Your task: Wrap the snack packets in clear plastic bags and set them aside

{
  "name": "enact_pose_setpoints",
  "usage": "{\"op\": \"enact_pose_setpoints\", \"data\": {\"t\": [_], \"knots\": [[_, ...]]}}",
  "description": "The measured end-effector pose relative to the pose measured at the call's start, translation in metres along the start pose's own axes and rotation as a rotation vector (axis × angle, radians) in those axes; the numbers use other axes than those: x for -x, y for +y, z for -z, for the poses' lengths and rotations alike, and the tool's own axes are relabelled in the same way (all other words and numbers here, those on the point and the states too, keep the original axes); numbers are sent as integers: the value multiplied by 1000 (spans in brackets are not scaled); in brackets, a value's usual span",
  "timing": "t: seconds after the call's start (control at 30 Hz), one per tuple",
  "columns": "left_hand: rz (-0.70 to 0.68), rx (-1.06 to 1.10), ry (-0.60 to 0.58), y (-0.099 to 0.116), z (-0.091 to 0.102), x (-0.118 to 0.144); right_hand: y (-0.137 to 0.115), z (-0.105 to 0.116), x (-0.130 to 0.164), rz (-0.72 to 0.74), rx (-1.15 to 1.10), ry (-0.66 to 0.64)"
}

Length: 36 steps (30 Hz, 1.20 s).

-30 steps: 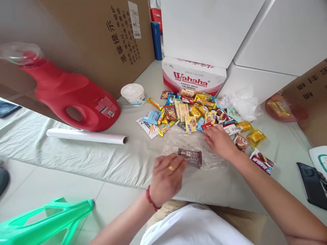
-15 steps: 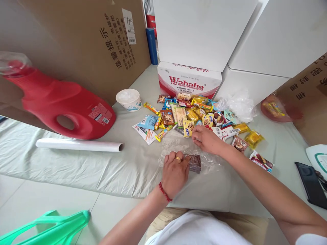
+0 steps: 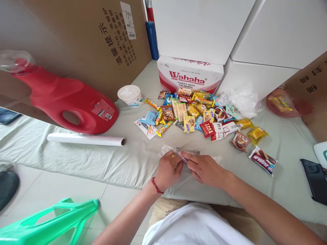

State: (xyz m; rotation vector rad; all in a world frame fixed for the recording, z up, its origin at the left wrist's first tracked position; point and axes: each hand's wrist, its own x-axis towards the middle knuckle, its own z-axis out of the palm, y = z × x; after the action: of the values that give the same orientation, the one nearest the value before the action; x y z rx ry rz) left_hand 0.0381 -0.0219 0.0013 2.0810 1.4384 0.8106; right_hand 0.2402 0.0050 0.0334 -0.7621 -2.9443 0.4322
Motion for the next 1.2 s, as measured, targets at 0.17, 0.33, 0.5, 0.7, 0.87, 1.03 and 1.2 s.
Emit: {"op": "enact_pose_setpoints", "data": {"t": [0.17,0.33,0.5,0.7,0.87,1.03,1.2], "knots": [[397,413,236,-25,25,14,-14,-12,-10,-128,154,-104],[745,276,528,-39,35,4,-24,-14,-13,-153,241,-77],[793,71,110,-20,35,-15,-23,-16,-11,-119,272,-73],[716,188,-105,-28,38,-10,-16,-11,-3,-71,82,-10],[551,187,196,-21,36,-7,-14,-6,-2,-94,-108,58],[406,229,243,17,16,-6,-15,-8,-7,-117,-165,41],[408,437,297,24,-6,1,-11,-20,6,-146,-338,150]]}}
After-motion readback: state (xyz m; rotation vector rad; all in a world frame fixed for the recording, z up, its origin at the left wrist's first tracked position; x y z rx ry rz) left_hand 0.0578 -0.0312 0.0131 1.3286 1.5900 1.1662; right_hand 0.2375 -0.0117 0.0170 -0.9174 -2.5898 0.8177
